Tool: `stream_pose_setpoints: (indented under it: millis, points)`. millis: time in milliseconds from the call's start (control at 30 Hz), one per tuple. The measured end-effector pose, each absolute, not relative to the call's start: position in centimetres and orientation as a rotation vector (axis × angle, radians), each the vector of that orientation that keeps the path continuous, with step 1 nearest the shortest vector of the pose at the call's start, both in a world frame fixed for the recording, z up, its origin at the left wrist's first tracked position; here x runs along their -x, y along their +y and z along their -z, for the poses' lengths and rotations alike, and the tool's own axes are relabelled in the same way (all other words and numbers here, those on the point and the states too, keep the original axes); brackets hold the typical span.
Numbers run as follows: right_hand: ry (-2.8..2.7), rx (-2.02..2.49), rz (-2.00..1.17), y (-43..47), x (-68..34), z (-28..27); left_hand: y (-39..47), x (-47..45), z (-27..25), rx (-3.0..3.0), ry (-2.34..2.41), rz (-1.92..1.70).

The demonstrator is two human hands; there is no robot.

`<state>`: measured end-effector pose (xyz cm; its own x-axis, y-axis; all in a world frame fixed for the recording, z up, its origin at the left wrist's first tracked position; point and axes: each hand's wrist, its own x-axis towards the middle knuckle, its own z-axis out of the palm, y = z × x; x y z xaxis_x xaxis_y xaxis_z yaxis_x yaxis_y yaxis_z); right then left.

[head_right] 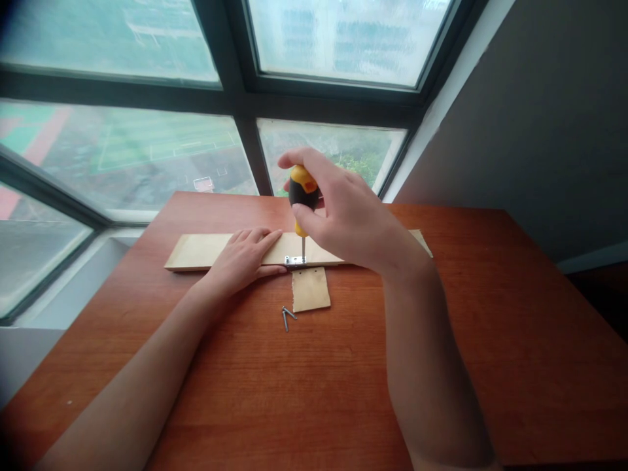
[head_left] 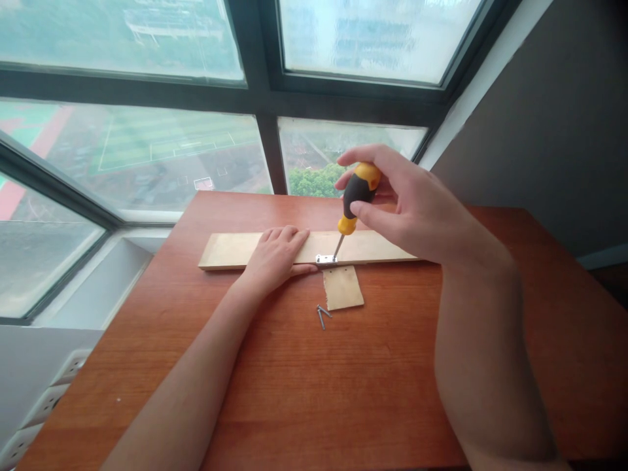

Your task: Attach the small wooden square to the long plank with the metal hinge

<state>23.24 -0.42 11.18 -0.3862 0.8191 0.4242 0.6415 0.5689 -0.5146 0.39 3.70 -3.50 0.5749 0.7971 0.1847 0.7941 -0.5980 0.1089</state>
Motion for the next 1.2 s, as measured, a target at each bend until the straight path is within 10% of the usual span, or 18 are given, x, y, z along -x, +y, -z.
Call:
stream_pose_setpoints:
  millis: [200,1200]
  points:
    - [-1.997,1.475,0.038,0.3,-22.5,-10.6,3.7,-0.4,3.4,-2.777,1.403,-0.326]
    - [-2.085,1.215,-0.150,0.0,-22.6,-10.6,3.7,-0.4,3.3,-2.772,1.400,-0.327]
